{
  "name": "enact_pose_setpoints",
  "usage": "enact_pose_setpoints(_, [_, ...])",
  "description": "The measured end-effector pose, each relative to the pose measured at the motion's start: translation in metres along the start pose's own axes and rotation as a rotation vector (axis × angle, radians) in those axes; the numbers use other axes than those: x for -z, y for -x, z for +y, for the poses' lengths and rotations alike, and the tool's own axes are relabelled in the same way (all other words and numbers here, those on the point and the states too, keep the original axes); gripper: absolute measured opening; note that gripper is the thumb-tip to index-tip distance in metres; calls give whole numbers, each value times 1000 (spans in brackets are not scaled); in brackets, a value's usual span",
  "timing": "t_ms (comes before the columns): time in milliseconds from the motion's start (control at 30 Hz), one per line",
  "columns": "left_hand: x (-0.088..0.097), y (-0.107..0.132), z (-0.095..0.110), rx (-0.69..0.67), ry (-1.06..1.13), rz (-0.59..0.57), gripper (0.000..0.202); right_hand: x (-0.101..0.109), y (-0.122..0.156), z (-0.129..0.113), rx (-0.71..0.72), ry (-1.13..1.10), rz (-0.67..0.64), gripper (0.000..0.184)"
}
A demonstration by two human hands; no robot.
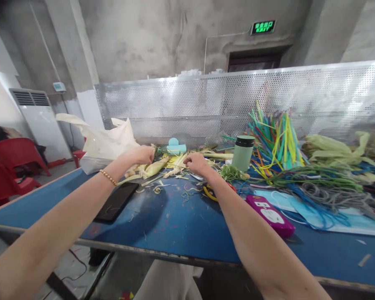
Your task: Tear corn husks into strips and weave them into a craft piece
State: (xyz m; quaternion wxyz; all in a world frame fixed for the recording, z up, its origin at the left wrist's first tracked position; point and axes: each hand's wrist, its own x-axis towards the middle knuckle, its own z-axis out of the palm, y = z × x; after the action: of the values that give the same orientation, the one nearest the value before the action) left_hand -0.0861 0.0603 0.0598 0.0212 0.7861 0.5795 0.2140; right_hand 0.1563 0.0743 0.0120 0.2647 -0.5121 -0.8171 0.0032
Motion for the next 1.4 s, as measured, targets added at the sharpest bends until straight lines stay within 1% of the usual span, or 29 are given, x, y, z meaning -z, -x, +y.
enact_pose_setpoints(67, [-17, 3, -10, 82, -155, -96, 27, 1, 0, 0, 8, 8, -11, 35])
enact_pose_setpoints(100, [-26, 6, -13, 110, -213, -118, 27, 1, 0, 0, 23, 16, -16, 34])
enact_pose_setpoints(167, [-42, 12, -18, 126, -244, -108, 25, 1, 0, -2, 55, 43, -19, 32])
enact_pose_setpoints(200, [-48, 14, -19, 118, -230, -98, 19, 0, 0, -2, 69, 59, -18, 31])
enact_pose_setpoints(267, [-54, 17, -20, 110, -203, -65, 13, 0, 1, -4, 94, 90, -10, 31])
enact_pose_setpoints(300, [-53, 16, -20, 106, -188, -57, 13, 0, 1, -5, 104, 102, -4, 31])
enact_pose_setpoints(367, [-46, 14, -22, 96, -161, -34, 15, 0, 1, -6, 120, 110, 4, 32])
enact_pose_setpoints(467, [-23, 10, -27, 62, -89, -11, 24, 2, 1, -7, 117, 84, 14, 34])
enact_pose_setpoints(500, [-15, 9, -28, 36, 42, 6, 28, 3, 0, -8, 112, 68, 21, 34])
enact_pose_setpoints(567, [-2, 9, -28, 68, 377, 51, 31, 3, 0, -8, 100, 21, 34, 34])
enact_pose_setpoints(633, [4, 9, -23, 127, 748, 79, 32, 3, 1, -11, 76, -58, 31, 34])
enact_pose_setpoints(667, [4, 9, -19, 118, 917, 87, 30, 2, 1, -13, 58, -122, 24, 33])
enact_pose_setpoints(733, [-1, 9, -8, 66, 1204, 138, 23, 3, 3, -20, 14, -300, 21, 31])
enact_pose_setpoints(767, [-6, 9, -2, 14, 1323, 177, 20, 4, 4, -24, -13, -406, 28, 29])
enact_pose_setpoints(867, [-27, 9, 15, -87, 1546, 200, 24, 7, 8, -39, -94, -740, 41, 21])
enact_pose_setpoints(967, [-53, 12, 23, -90, 1640, 186, 29, 8, 13, -53, -120, -1034, -54, 24])
enact_pose_setpoints(1000, [-61, 14, 24, -73, 1649, 169, 31, 6, 14, -56, -120, -1090, -98, 27])
enact_pose_setpoints(1033, [-69, 16, 24, -61, 1662, 177, 31, 2, 14, -59, -122, -1123, -135, 27])
enact_pose_setpoints(1133, [-82, 21, 22, -73, 1672, 192, 33, -10, 15, -63, -199, -1213, -158, 15])
enact_pose_setpoints(1200, [-82, 24, 21, -87, 1664, 205, 35, -17, 16, -65, -255, -1294, -171, 10])
enact_pose_setpoints(1267, [-77, 27, 20, -98, 1648, 201, 35, -19, 17, -68, -276, -1348, -183, 7])
enact_pose_setpoints(1333, [-71, 29, 18, -114, 1626, 131, 34, -17, 19, -71, -265, -1313, -176, 6])
enact_pose_setpoints(1400, [-65, 30, 16, -102, 1621, 7, 35, -14, 21, -72, -215, -1174, -167, 11])
